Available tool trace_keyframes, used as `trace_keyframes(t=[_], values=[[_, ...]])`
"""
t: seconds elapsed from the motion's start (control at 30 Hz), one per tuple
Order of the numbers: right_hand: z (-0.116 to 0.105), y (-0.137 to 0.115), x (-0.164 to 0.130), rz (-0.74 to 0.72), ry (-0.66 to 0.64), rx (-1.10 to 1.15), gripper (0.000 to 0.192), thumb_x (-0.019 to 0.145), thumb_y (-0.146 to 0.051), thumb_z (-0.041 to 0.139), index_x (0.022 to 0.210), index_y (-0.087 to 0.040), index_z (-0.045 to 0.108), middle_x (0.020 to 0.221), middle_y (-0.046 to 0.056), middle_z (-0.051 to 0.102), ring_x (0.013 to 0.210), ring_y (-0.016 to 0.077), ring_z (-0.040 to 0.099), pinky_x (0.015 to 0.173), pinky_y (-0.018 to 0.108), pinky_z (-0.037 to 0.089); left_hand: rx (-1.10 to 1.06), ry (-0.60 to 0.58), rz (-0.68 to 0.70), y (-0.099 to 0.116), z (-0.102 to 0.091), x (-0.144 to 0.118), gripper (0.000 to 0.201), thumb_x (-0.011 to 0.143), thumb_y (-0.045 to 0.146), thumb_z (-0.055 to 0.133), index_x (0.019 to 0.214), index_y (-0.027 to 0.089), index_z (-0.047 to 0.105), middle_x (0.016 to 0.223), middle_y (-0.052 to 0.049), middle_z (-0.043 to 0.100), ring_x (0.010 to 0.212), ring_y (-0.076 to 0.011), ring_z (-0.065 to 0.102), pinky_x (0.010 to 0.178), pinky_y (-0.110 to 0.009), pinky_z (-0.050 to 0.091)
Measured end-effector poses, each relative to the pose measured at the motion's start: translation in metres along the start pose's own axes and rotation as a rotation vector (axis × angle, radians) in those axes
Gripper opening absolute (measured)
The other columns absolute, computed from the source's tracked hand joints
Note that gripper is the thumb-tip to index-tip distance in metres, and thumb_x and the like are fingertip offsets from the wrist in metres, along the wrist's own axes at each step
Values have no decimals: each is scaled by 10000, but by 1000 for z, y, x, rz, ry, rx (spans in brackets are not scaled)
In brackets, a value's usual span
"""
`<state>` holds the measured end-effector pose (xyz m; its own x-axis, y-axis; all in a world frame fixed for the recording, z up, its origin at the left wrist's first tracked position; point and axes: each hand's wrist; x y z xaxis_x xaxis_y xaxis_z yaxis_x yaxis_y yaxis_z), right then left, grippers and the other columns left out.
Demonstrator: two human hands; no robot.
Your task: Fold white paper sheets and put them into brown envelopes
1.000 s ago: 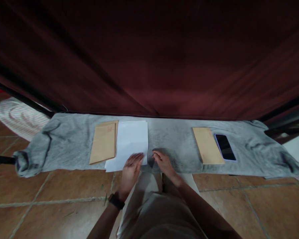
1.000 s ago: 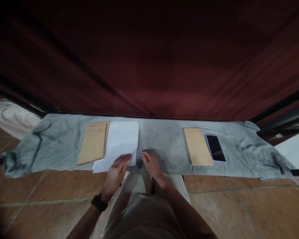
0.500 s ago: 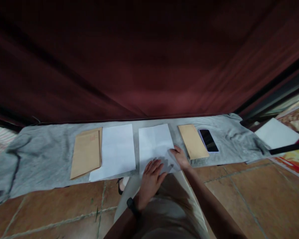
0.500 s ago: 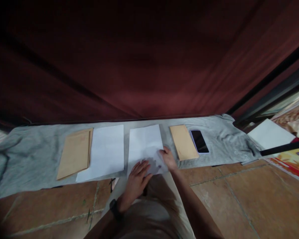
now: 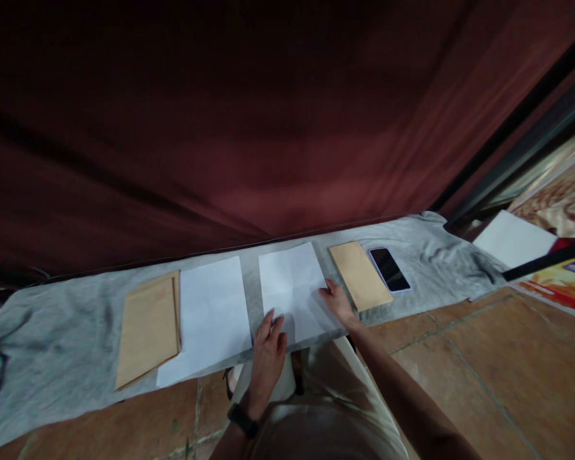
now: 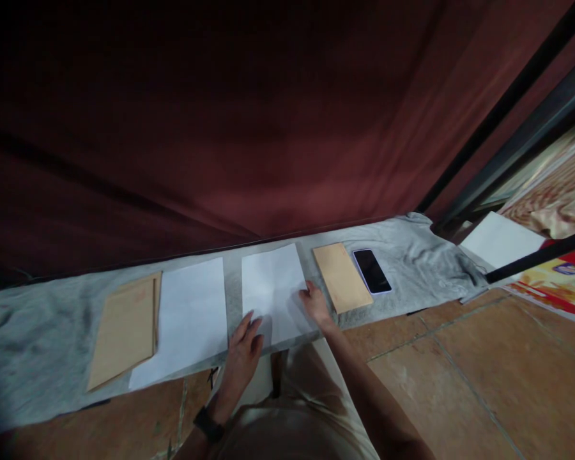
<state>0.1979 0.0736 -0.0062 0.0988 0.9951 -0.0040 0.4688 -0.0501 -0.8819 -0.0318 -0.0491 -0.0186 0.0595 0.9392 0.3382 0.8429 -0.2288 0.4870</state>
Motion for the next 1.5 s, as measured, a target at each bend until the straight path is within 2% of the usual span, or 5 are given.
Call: trace_keyframes(t=[0.13,0.3,0.53,0.87,1.5], values=[[-7,-7,-14,-100,49,-154,478,885,-218,519,1346,-123,603,1175,152,694,1085,265,654,995,428,509,22,19,47,8,-2,12,503,998,192,420,1496,249,457,1607,-121,398,1488,-277,384,1171,-540,430],[15,-22,-32,-424,-25,-439,474,1017,-260,421,1466,-141,516,1523,158,508,1439,269,426,1184,454,379,116,-11,99,18,14,51,568,1016,224,384,1579,186,316,1656,-155,310,1551,-305,243,1205,-584,350],[47,-20,-24,-450,-64,-607,472,1043,-280,427,1496,-166,498,1583,137,446,1500,278,360,1219,509,303,224,-81,69,8,39,85,559,1019,290,360,1534,76,393,1602,-207,388,1531,-314,291,1218,-578,313],[32,1,-28,-419,21,-650,548,1048,-349,420,1547,-123,412,1615,168,381,1506,304,344,1216,516,301,219,36,30,-6,31,71,648,1020,416,415,1561,69,332,1577,-243,412,1498,-342,358,1194,-573,355],[31,0,-29,-415,32,-678,542,1049,-357,427,1536,-121,427,1610,176,388,1497,303,359,1213,512,294,253,-165,244,27,19,29,534,1014,392,464,1508,188,460,1591,-134,439,1503,-297,360,1213,-541,346]])
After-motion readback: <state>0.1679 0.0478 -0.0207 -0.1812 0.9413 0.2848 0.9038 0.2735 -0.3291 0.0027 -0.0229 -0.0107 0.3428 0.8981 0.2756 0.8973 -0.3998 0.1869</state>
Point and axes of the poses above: each hand's wrist, its own x-axis towards the middle knuckle, its own z-axis out of the palm, y = z × x
